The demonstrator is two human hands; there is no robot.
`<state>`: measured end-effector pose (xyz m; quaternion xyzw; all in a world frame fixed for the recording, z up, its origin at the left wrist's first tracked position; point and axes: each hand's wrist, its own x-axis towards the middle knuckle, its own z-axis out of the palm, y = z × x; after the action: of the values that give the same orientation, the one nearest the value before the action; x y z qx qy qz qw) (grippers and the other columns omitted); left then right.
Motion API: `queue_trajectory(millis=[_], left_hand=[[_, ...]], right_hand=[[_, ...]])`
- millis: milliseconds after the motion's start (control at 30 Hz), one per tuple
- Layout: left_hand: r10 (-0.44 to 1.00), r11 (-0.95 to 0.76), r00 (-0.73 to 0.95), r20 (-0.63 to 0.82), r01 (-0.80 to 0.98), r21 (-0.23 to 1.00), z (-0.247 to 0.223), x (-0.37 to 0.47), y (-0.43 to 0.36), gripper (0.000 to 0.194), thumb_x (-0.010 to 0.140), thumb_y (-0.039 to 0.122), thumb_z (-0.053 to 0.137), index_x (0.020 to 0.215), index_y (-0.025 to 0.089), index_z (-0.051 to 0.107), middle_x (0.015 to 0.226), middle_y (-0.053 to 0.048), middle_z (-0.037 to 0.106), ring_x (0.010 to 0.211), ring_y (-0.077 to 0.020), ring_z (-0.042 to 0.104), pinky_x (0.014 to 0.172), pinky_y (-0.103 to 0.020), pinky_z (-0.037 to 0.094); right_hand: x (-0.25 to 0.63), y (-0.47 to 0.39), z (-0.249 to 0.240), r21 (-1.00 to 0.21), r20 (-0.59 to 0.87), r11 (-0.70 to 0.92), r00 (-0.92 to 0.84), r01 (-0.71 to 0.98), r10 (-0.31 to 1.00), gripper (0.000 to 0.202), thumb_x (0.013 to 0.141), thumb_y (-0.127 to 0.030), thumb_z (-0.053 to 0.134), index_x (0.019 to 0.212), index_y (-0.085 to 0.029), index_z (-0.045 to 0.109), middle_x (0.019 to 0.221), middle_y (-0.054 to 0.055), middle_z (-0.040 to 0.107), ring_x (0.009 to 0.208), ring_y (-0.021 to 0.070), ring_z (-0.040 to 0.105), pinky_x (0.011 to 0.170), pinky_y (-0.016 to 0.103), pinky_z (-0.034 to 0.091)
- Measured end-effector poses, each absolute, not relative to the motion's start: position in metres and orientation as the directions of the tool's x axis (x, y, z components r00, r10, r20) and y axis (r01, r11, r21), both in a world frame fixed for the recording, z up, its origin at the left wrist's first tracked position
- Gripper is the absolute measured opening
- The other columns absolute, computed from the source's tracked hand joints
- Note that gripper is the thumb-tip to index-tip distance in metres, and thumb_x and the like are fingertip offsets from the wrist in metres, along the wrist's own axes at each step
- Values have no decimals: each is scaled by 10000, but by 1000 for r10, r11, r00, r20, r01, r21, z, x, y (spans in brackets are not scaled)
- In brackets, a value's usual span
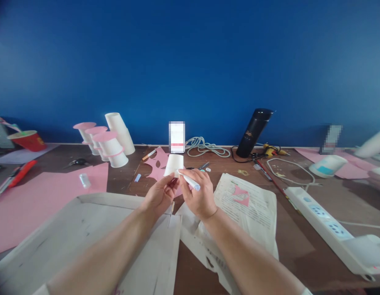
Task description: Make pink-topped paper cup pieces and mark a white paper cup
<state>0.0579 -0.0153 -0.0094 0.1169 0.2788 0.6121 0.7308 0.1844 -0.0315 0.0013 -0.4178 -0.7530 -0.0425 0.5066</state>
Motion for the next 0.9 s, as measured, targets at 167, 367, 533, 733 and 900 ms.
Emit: queue_trajectory(millis=[167, 367, 533, 733, 900], left_hand=[[958, 222, 91, -271, -835, 503, -11, 58, -14, 63, 784, 26, 614, 796, 65, 662, 834, -96, 681, 764, -111, 642, 773, -203, 534], [957, 225, 96, -272, -840, 494, -13, 58, -13, 56, 782, 26, 615, 792, 56, 662, 819, -90, 675, 756, -107, 642, 765, -194, 535], [953, 223, 82, -293, -844, 489, -11, 58, -14, 82, 784, 8, 601, 757, 67, 651, 760, -69, 659, 712, -96, 630, 725, -182, 536], [948, 231, 78, -310, -837, 496, -9, 57, -14, 72, 777, 6, 606, 754, 65, 639, 755, -77, 653, 709, -101, 625, 730, -189, 532], [944, 234, 70, -323, -833, 501, -10, 56, -15, 69, 777, 14, 611, 753, 74, 635, 746, -70, 648, 713, -99, 624, 730, -184, 526]], right_hand=[[184, -31, 2, -350, 797, 637, -139, 687, 588, 171, 887, -207, 525, 1013, -218, 641, 927, 40, 720, 839, 188, 644, 795, 363, 473], [184, -31, 1, -347, 801, 636, -135, 689, 584, 163, 883, -207, 533, 1003, -219, 642, 928, 40, 723, 844, 190, 648, 808, 361, 468], [183, -32, 1, -346, 801, 639, -138, 687, 582, 142, 873, -202, 557, 986, -211, 643, 909, 32, 722, 838, 181, 643, 811, 345, 460], [182, -33, 2, -348, 796, 644, -149, 681, 587, 145, 886, -222, 529, 974, -210, 643, 875, 38, 717, 810, 184, 646, 785, 352, 469], [181, -35, 3, -339, 787, 629, -155, 700, 597, 132, 883, -230, 528, 945, -212, 643, 837, 34, 710, 776, 187, 641, 769, 354, 469]])
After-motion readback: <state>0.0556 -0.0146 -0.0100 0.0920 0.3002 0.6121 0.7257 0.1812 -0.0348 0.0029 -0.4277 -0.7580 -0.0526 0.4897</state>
